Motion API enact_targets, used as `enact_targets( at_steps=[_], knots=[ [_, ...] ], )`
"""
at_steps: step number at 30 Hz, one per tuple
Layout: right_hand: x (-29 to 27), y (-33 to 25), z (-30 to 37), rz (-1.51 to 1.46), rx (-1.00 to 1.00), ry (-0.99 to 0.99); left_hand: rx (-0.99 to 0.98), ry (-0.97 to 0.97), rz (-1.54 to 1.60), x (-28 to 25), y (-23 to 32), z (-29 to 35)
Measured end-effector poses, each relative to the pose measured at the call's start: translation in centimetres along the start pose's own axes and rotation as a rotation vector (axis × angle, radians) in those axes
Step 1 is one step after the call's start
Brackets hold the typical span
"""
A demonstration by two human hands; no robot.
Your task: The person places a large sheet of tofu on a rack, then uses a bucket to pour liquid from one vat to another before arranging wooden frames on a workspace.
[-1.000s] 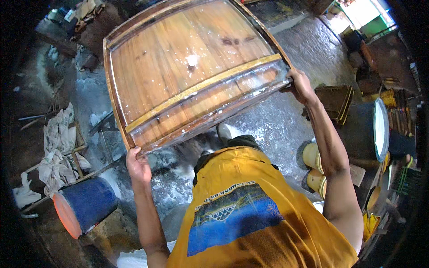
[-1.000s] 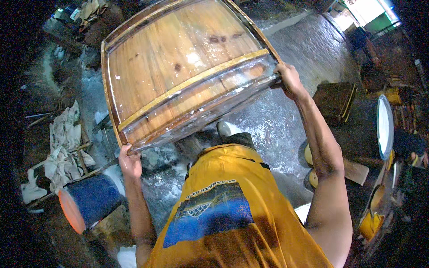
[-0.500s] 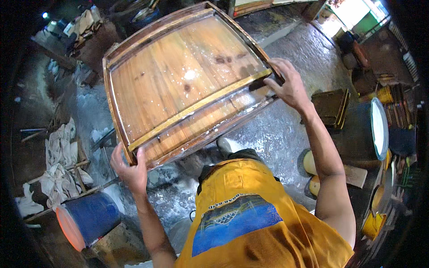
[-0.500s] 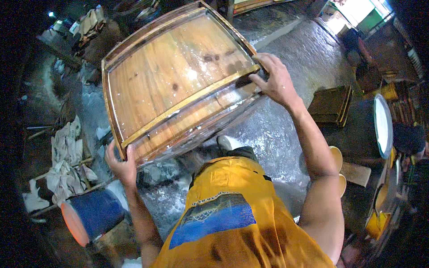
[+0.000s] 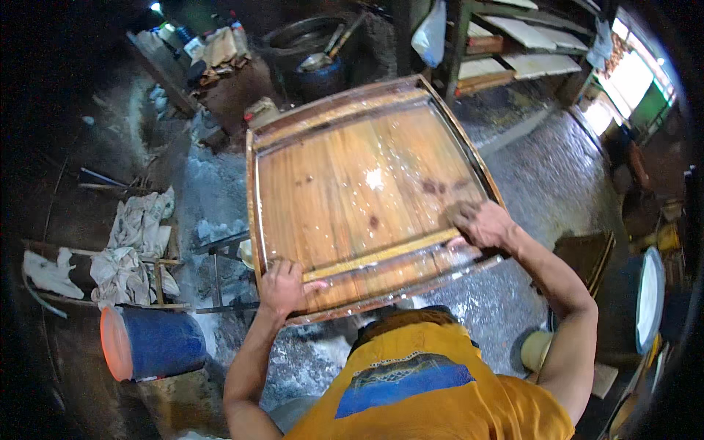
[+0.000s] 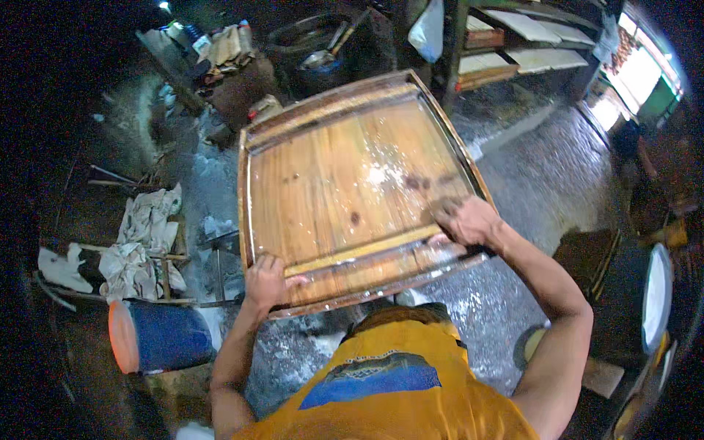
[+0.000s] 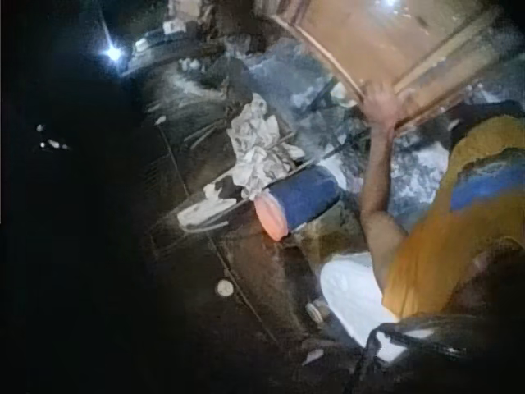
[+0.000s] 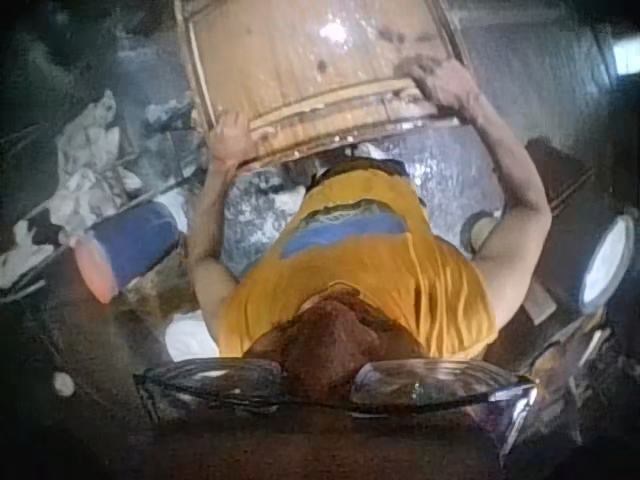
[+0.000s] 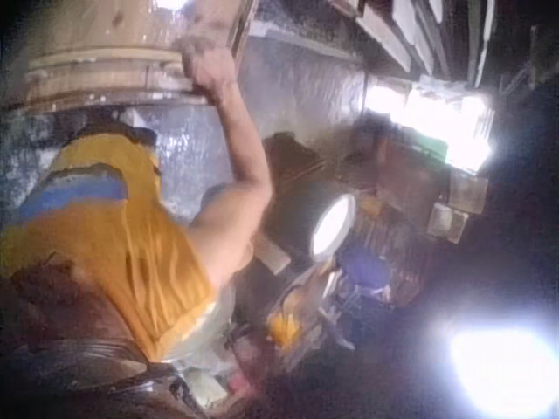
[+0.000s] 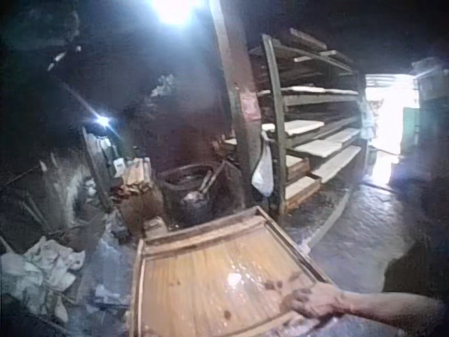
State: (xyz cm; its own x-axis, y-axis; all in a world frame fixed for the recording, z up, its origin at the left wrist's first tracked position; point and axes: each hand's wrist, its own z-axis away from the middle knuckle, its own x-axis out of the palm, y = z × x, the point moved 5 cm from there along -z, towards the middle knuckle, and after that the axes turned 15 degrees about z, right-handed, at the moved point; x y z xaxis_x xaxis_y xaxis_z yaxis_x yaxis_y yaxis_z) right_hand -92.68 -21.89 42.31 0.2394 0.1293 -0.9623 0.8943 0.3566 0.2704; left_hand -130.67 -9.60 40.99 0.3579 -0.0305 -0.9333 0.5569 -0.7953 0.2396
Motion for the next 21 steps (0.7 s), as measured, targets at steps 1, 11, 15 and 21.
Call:
enact_targets(
  at_steps=[1, 11, 15, 21],
  knots=[
    [-0.1, 0.0, -0.2, 0.005, -0.016, -0.008, 0.021, 0.000, -0.019, 0.0, 0.0, 0.1],
    [-2.0, 0.4, -0.8, -0.006, -0.066, -0.004, 0.100, 0.126, 0.067, -1.0, 0.4, -0.4],
    [-2.5, 1.0, -0.5, 0.005, -0.064, 0.038, 0.071, 0.131, 0.072, -2.2, 1.2, -0.6],
    [-8.6, 4.0, -1.1, -0.063, 0.045, 0.017, 0.045, 0.125, 0.022, -9.4, 2.4, -4.1]
  ],
)
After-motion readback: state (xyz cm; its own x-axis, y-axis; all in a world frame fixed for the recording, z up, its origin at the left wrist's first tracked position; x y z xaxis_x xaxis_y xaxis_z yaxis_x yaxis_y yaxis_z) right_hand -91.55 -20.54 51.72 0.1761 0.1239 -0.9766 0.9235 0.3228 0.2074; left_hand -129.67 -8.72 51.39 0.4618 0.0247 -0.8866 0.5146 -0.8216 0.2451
